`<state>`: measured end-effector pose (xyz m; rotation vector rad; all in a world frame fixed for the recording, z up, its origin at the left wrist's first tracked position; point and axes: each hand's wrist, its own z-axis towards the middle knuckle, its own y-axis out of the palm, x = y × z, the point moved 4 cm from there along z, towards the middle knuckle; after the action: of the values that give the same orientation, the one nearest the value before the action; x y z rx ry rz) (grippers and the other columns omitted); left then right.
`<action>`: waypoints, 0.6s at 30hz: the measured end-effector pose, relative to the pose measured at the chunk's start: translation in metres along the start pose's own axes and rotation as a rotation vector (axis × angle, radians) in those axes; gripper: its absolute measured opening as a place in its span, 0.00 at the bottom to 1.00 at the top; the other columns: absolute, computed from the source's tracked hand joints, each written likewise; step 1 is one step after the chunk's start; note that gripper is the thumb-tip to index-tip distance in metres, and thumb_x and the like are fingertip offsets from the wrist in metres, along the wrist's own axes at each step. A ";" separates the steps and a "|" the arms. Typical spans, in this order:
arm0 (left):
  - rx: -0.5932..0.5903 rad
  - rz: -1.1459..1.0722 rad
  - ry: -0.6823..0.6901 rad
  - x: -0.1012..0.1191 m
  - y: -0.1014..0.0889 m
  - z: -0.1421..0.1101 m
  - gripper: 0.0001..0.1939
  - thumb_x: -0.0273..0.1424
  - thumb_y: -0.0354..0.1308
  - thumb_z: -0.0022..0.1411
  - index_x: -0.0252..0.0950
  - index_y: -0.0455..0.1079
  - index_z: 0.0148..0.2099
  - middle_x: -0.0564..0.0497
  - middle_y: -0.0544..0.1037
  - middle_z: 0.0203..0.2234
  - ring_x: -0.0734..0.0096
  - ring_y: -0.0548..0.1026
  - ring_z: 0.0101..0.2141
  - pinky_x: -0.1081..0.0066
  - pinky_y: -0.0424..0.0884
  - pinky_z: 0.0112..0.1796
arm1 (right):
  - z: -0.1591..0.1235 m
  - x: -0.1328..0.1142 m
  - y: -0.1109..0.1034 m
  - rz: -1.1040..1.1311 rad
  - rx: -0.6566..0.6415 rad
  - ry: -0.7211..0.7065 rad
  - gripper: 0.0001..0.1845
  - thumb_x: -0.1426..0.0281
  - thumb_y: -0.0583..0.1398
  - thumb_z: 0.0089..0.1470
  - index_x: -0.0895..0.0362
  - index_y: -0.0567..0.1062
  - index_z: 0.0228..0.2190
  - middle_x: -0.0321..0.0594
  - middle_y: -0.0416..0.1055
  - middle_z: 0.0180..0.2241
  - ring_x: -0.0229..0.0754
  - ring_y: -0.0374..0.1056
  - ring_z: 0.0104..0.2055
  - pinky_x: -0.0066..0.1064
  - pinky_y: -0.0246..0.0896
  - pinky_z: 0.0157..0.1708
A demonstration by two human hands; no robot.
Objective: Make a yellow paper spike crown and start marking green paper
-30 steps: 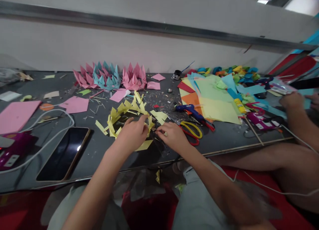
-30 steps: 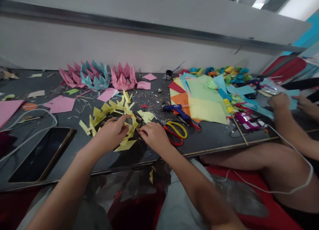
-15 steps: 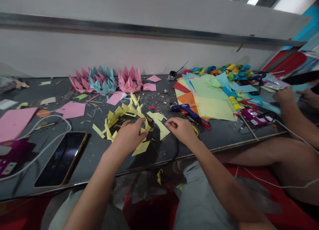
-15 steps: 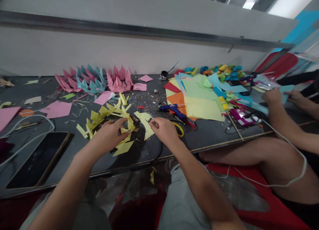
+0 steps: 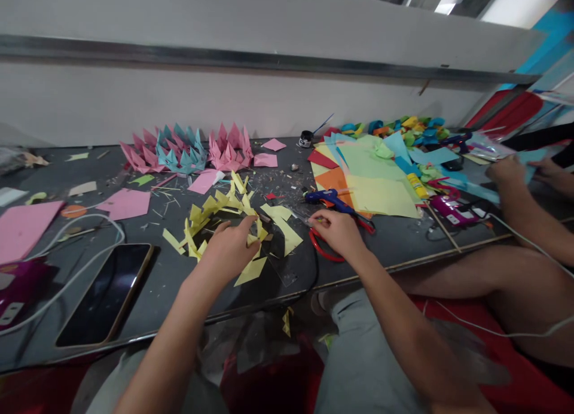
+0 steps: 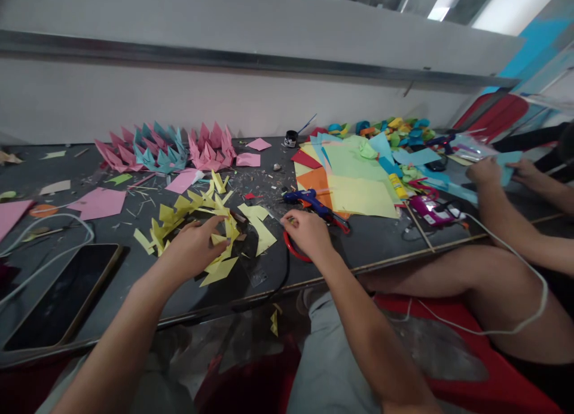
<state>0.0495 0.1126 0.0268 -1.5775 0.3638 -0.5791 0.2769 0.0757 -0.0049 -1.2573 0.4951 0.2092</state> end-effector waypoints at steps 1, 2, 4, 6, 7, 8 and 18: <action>-0.004 -0.004 -0.001 0.000 0.000 0.000 0.23 0.30 0.48 0.59 0.29 0.57 0.56 0.48 0.78 0.24 0.58 0.75 0.35 0.62 0.63 0.46 | 0.001 0.015 -0.010 -0.021 0.044 0.059 0.12 0.60 0.56 0.49 0.53 0.76 0.29 0.34 0.70 0.21 0.37 0.64 0.24 0.24 0.53 0.26; -0.008 -0.008 -0.002 0.000 0.000 0.000 0.23 0.30 0.47 0.59 0.29 0.57 0.56 0.48 0.78 0.24 0.58 0.75 0.35 0.61 0.63 0.46 | 0.000 0.034 -0.023 -0.047 0.099 0.131 0.13 0.60 0.55 0.50 0.54 0.76 0.30 0.36 0.71 0.23 0.37 0.65 0.25 0.25 0.54 0.27; -0.012 -0.015 0.003 -0.001 0.000 -0.001 0.23 0.30 0.47 0.59 0.29 0.57 0.57 0.48 0.78 0.23 0.58 0.75 0.35 0.61 0.63 0.46 | -0.010 0.078 -0.054 -0.126 0.242 0.324 0.15 0.63 0.54 0.51 0.58 0.75 0.35 0.43 0.73 0.27 0.41 0.67 0.29 0.28 0.55 0.30; -0.007 -0.015 0.016 -0.001 -0.001 -0.001 0.23 0.30 0.47 0.59 0.29 0.58 0.56 0.47 0.78 0.24 0.58 0.75 0.35 0.60 0.63 0.46 | -0.031 0.124 -0.084 -0.231 0.382 0.533 0.19 0.66 0.52 0.50 0.64 0.73 0.39 0.54 0.73 0.32 0.49 0.67 0.35 0.34 0.55 0.33; -0.004 -0.014 0.021 0.000 -0.001 -0.001 0.23 0.30 0.47 0.59 0.29 0.58 0.56 0.46 0.78 0.25 0.57 0.75 0.35 0.60 0.63 0.46 | -0.043 0.144 -0.096 -0.275 0.428 0.616 0.22 0.67 0.53 0.49 0.67 0.71 0.43 0.59 0.72 0.36 0.53 0.66 0.38 0.37 0.54 0.34; -0.001 -0.015 0.023 0.000 -0.001 -0.001 0.23 0.30 0.47 0.59 0.28 0.58 0.56 0.46 0.78 0.24 0.57 0.75 0.35 0.60 0.63 0.46 | -0.054 0.163 -0.104 -0.314 0.459 0.682 0.26 0.68 0.54 0.47 0.69 0.68 0.47 0.63 0.70 0.39 0.56 0.64 0.42 0.39 0.54 0.35; 0.010 -0.066 0.031 -0.002 -0.002 -0.002 0.23 0.31 0.47 0.59 0.29 0.58 0.56 0.47 0.78 0.23 0.58 0.76 0.33 0.60 0.63 0.45 | -0.095 0.232 -0.106 -0.329 0.300 0.890 0.15 0.69 0.55 0.46 0.59 0.77 0.35 0.55 0.73 0.29 0.52 0.65 0.28 0.37 0.52 0.24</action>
<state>0.0466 0.1117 0.0290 -1.5768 0.3323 -0.6562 0.5013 -0.0730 -0.0434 -1.0676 1.0186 -0.7136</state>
